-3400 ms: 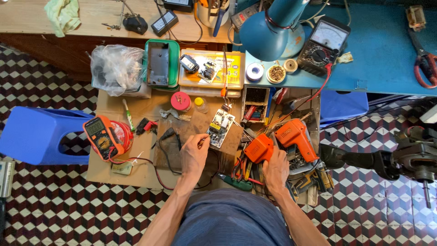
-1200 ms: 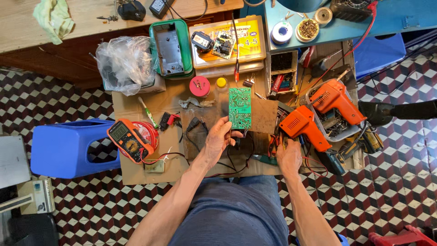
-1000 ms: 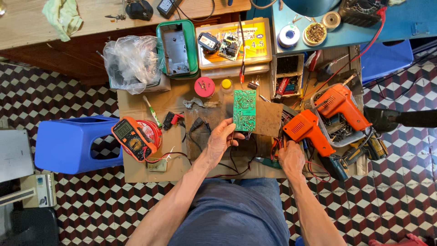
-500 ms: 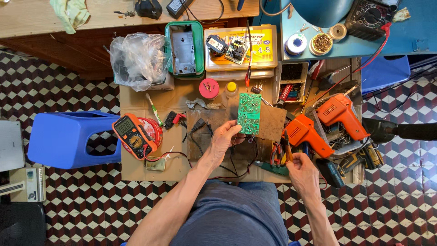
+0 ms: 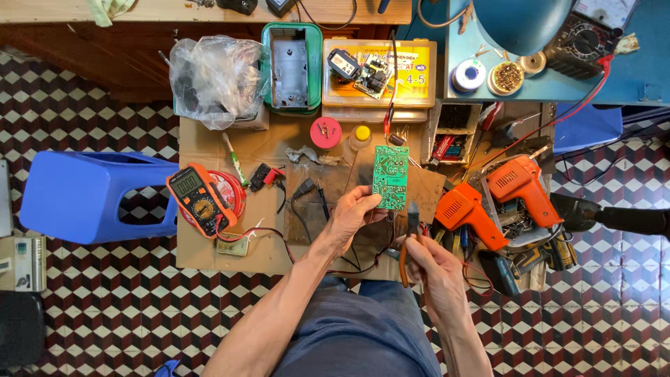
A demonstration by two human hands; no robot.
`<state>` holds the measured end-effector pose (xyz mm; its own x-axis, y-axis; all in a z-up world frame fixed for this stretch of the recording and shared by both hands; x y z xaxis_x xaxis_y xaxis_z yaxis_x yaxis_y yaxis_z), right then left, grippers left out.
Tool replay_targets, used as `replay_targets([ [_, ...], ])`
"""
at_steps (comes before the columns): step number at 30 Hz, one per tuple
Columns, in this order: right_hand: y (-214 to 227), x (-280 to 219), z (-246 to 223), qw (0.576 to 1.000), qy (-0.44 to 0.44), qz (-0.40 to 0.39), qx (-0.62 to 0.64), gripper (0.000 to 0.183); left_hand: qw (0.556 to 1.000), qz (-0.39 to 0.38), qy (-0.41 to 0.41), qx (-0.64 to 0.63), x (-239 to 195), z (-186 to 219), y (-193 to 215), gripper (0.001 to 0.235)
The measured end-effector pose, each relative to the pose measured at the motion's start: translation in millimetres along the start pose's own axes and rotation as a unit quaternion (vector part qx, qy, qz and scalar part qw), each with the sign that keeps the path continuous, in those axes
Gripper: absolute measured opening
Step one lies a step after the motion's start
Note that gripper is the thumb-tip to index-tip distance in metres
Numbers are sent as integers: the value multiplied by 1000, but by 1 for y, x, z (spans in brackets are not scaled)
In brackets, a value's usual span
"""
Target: The person works on a green circuit board at a cluttered electronics workbench. They use pliers to trim component leads, inspect a small cylindrical component under a desk lamp, and apply heat with an orange heat gun to the board. A multimeter and various tools are visible on the table.
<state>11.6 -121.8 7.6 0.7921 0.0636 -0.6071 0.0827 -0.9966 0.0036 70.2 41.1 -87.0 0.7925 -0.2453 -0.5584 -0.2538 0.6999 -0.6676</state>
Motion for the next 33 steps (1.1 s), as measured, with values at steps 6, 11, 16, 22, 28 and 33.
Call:
replay_targets([
  [6,-24,35,10,991,-101,-79,44,28,999,-11,-10,-35,-4,-2,-3,48],
  [11,-28,44,11,989,-120,-80,16,28,999,-8,-6,-39,-4,-4,-2,48],
  [16,-26,44,9,984,-160,-76,5,29,1000,5,-14,-8,-7,0,-4,46],
  [22,-21,43,16,979,-177,-92,-45,28,993,54,-52,96,-10,4,-1,40],
  [28,-25,43,24,957,-258,-133,22,21,994,70,-37,74,-7,0,5,39],
  [33,-22,45,15,962,-235,-140,25,23,996,60,-40,53,-6,-4,7,37],
])
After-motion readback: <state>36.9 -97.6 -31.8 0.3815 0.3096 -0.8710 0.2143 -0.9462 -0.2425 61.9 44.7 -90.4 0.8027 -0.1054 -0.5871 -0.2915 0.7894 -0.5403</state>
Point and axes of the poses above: each hand's wrist, its own x-axis towards the middle knuckle, its own y-axis out of the back of the hand, z = x × y, the point moved 8 cm from there along x, towards the middle knuckle, and after that the axes turned 13 degrees about -x, right-handed, at the moved point
